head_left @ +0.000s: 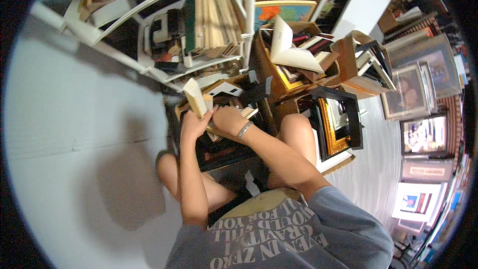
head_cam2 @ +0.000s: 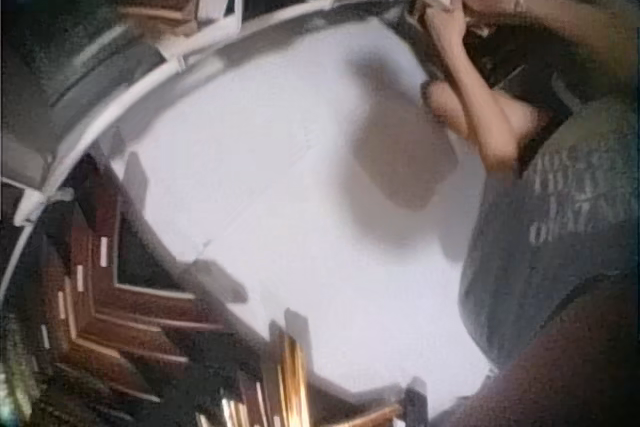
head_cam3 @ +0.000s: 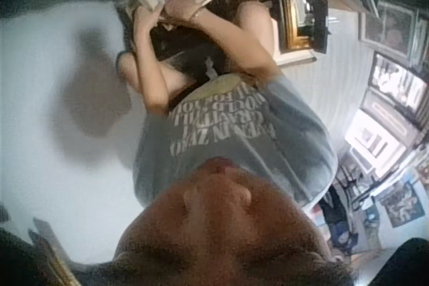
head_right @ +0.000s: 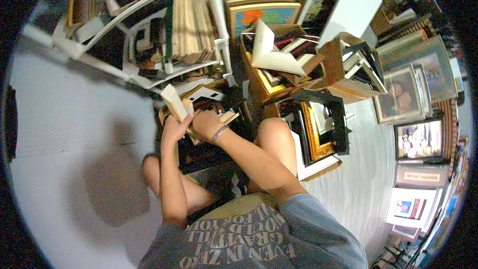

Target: The person measures a green canvas painting with a tape measure and compares it to various picture frame pieces. They sort through a pile of frames on the floor, select a matching frame, and assemble it around the canvas. The person uses a tape measure to verify dimensions and a smartphone to check a reference image.

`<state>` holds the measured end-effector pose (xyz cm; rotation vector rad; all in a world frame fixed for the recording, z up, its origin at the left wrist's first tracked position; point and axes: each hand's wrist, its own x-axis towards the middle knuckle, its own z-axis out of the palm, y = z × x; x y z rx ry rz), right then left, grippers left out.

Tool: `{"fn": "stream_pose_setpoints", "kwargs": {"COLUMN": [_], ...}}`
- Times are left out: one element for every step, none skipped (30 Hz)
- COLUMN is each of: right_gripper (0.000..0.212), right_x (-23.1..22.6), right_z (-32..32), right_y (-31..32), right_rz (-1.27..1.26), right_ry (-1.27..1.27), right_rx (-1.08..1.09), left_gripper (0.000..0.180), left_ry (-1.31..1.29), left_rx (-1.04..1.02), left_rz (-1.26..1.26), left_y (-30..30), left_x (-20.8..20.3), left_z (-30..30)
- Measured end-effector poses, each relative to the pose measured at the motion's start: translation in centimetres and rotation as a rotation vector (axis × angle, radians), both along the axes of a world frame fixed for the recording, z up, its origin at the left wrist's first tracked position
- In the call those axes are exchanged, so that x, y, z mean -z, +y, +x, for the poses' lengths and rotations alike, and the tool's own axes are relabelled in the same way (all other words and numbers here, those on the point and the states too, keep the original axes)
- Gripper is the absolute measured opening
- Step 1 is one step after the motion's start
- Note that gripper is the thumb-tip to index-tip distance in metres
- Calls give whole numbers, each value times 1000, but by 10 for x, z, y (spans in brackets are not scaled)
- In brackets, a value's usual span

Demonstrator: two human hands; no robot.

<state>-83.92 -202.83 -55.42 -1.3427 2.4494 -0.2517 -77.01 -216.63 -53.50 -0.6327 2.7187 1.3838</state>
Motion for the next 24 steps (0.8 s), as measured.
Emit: {"fn": "stream_pose_setpoints", "kwargs": {"right_gripper": [32, 32, 32, 32, 33, 34, 35, 36, 37, 37, 38, 38, 39, 39, 39, 39, 39, 39, 39, 39, 39, 39, 39, 39], "right_x": [6, 11, 9, 8, 7, 5, 5, 5, 6, 6, 7, 8, 10, 11, 11, 11, 11, 8, 5, 2, 2, 2, 2, 3], "right_z": [-1, -1, -1, -1, -1, 2, 2, 2, 2, 1, 0, 0, 0, 0, 0, 0, 0, 0, -1, -1, -1, -2, -2, -2], "right_y": [-3, 0, 0, 0, 1, -3, -3, -3, -4, -5, -4, -4, -4, -4, -5, -5, -5, -6, -6, -7, -6, -5, -4, -4], "right_rz": [-23, -22, -26, -30, -20, -15, -4, 5, 10, 16, 15, 13, 11, 10, 18, 27, 36, 47, 59, 70, 66, 62, 58, 53], "right_ry": [8, 4, -18, -39, -31, -22, -16, -29, -45, -61, -63, -66, -69, -72, -67, -63, -59, -72, -85, -98, -92, -86, -79, -85], "right_rx": [26, 28, 41, 54, 52, 36, 27, 41, 50, 58, 61, 59, 57, 54, 51, 48, 45, 42, 39, 37, 28, 19, 10, 19], "left_gripper": [41, 41, 41, 41, 40, 40, 40, 41, 42, 43, 43, 43, 43, 43, 43, 43, 43, 44, 44, 44, 42, 41, 41, 41], "left_ry": [10, -2, -47, -93, -77, -60, -46, -60, -76, -92, -87, -109, -130, -151, -142, -134, -126, -122, -119, -115, -78, -40, -3, -18], "left_rx": [-15, -36, -57, -78, -75, -86, -89, -82, -79, -78, -76, -77, -79, -82, -73, -63, -52, -54, -55, -56, -62, -68, -74, -84], "left_rz": [20, 36, 36, 35, 49, 58, 73, 82, 89, 95, 93, 95, 97, 100, 93, 85, 78, 86, 95, 103, 102, 101, 99, 87], "left_y": [1, 3, 4, 5, 2, -5, -5, -4, -3, -2, -2, 0, 1, 2, 2, 2, 3, 1, 0, -2, 0, 1, 2, 2], "left_x": [1, 3, 0, -4, 4, 15, 17, 19, 12, 8, 12, 9, 6, 3, 1, -1, -2, -1, 1, 3, 4, 5, 6, 7], "left_z": [0, -2, -2, -2, -2, 2, 0, 0, -1, -1, -2, -3, -4, -5, -5, -5, -5, -4, -4, -3, -2, -2, -2, -3]}}
